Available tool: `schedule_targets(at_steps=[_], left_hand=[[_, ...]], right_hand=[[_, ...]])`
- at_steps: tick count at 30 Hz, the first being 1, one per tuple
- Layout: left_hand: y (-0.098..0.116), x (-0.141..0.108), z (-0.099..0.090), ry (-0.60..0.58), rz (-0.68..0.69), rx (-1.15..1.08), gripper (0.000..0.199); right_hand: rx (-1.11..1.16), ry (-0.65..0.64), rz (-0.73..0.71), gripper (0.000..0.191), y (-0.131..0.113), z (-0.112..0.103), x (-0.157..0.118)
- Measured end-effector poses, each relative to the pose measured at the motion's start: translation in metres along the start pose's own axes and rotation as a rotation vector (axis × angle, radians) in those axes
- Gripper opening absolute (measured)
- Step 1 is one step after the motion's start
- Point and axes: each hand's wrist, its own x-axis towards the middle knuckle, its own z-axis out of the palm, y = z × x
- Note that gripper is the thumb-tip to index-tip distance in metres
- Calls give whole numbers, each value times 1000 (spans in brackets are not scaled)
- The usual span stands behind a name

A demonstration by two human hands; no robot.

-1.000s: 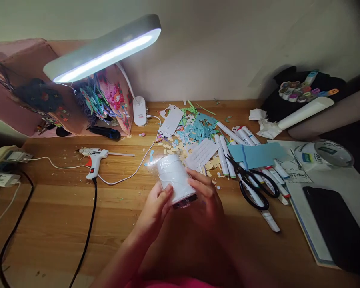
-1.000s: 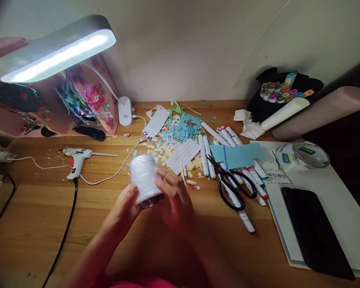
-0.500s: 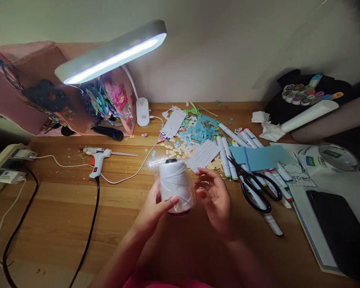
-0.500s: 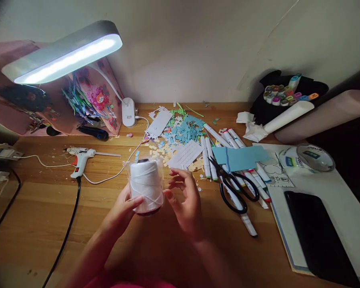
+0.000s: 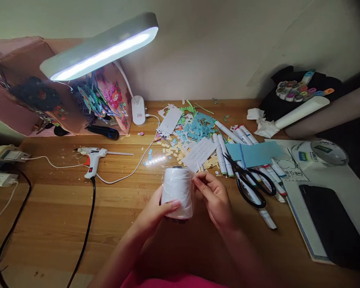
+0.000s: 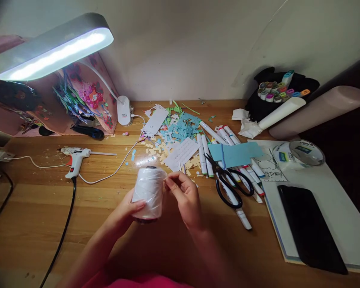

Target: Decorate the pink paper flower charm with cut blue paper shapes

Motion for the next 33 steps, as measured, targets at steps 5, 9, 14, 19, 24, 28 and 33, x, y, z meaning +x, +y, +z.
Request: schedule_targets(at_steps=[5,9,14,19,24,28,33], left_hand=[[-4,-3,8,-12,7,-106,56],[-14,-5,9,17,77,-81,51],[-14,-2,-1,50,4,1,53],[6,-7,-2,375,448,734,37],[10,-11,9,262,604,1379,21],[-3,-6,12,277,643,1615,15],[-6,-1,8,160,714,1455,18]], right_hand=[[232,-68,178,28,4,-1,4],[264,-72,162,33,9,-2,4],[220,-61,104,28,5,-1,1],[0,-5,-48,21,0,0,-4],[-155,-35,-77,18,1,8,-11],[-195,-22,-61,19,3,15,-14],[-240,-32,-82,16,6,16,-13]])
